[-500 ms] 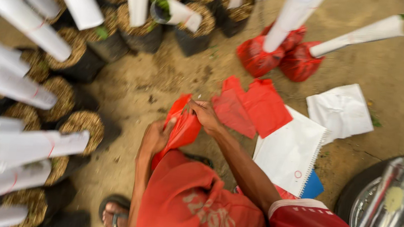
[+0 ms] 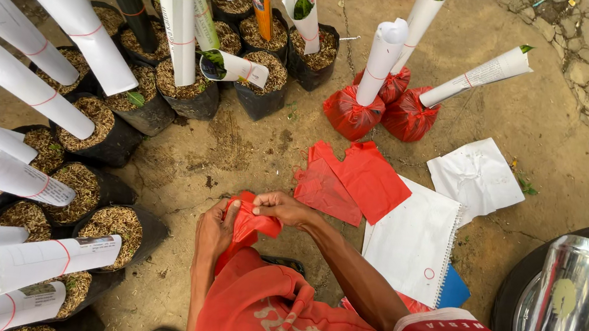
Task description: The person sits on the ground and packages small potted plants into red plastic bags. They pick up a plant, place it into a bag, and secure the top with a rubber band. This process is repeated for several plants.
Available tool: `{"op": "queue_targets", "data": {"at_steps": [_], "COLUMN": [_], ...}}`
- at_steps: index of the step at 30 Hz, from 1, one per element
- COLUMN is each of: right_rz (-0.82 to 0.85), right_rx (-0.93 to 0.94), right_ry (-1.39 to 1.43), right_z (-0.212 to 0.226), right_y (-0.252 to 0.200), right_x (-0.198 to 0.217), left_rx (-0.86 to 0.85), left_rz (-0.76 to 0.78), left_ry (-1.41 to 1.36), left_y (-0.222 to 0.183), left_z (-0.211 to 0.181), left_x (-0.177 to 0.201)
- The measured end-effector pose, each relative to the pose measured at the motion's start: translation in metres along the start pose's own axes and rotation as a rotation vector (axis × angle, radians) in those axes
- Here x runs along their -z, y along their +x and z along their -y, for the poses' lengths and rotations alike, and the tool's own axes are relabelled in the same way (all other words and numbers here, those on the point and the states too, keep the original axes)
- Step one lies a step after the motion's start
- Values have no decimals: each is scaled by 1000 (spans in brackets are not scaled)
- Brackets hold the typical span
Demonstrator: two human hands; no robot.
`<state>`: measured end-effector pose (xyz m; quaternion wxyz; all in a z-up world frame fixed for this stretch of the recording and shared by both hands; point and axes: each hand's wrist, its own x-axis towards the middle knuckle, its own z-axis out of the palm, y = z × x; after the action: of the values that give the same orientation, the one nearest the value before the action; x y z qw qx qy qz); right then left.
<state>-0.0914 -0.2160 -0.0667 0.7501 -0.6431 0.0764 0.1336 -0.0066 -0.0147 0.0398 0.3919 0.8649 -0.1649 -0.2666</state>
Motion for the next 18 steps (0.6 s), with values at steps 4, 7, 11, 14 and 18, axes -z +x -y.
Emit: {"op": "queue_targets", "data": {"at_steps": [4, 7, 11, 14, 18], "right_rz": [-56, 1, -174, -6, -243], "right_rx": [-57, -100, -195, -52, 90], "right_ry": [40, 140, 102, 189, 178], "right_z": [13, 24, 31, 28, 25], "right_y": [-7, -12, -11, -5, 17], "right_x": [-5, -14, -23, -26, -26], "left_rx": [28, -1, -55, -227, -364], "left_rz": [-2, -44, -166, -396, -609], "left_ry": [-33, 0, -52, 27, -131], "left_y": [-2, -5, -4, -2, 2], "left_z": [2, 4, 4, 4, 4], "left_x": [1, 0, -4, -10, -25]}}
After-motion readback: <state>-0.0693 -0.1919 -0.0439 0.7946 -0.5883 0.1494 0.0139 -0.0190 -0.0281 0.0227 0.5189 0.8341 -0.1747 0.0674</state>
